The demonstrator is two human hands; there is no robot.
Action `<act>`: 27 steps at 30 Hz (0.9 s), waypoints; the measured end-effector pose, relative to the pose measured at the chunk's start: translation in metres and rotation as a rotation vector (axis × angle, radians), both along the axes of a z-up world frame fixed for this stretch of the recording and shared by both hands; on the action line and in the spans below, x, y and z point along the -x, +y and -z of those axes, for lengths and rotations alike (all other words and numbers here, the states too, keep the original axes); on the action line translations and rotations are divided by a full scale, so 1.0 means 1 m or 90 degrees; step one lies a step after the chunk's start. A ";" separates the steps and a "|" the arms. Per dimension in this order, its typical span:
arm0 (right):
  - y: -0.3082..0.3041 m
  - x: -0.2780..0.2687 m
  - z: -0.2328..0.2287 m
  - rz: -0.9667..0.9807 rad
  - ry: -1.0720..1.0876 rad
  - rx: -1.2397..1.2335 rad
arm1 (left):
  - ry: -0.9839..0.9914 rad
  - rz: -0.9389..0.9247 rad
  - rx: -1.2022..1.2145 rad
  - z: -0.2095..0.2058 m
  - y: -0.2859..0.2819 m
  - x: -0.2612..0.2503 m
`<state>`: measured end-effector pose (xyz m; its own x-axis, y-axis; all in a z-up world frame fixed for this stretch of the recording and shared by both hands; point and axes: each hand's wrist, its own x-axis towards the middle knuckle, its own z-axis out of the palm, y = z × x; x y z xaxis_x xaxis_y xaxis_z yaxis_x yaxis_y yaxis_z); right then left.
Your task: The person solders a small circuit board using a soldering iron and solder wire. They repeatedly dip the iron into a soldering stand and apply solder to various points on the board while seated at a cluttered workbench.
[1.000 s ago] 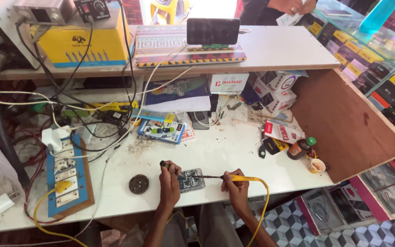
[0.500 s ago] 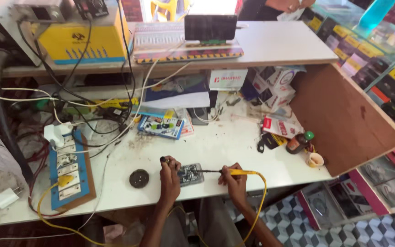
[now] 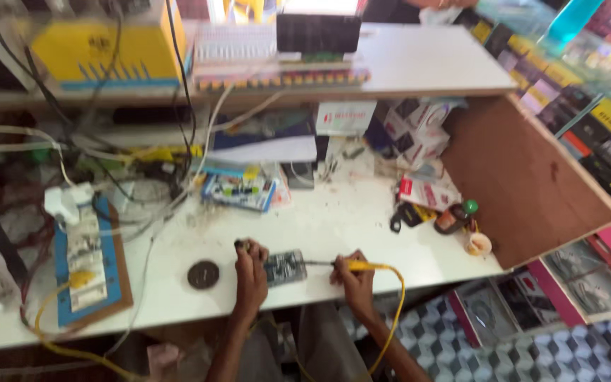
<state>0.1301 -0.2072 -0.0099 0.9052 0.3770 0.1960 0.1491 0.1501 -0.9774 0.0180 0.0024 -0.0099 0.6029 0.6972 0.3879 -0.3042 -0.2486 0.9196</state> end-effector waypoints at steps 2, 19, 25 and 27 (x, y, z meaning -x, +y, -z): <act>0.002 0.001 -0.002 0.014 0.010 0.012 | 0.032 0.007 0.014 -0.002 -0.001 0.001; -0.002 -0.005 0.005 -0.011 0.028 -0.047 | -0.002 0.012 0.046 -0.008 -0.006 0.001; -0.002 -0.004 -0.001 -0.031 0.024 -0.034 | 0.046 0.012 0.044 -0.009 -0.005 0.006; -0.002 -0.004 -0.001 -0.032 0.000 -0.028 | 0.029 0.019 0.045 -0.007 -0.005 0.006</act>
<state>0.1341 -0.2088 -0.0086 0.8853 0.4130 0.2135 0.1405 0.2002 -0.9696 0.0122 -0.0029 -0.0031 0.6397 0.7032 0.3104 -0.2679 -0.1746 0.9475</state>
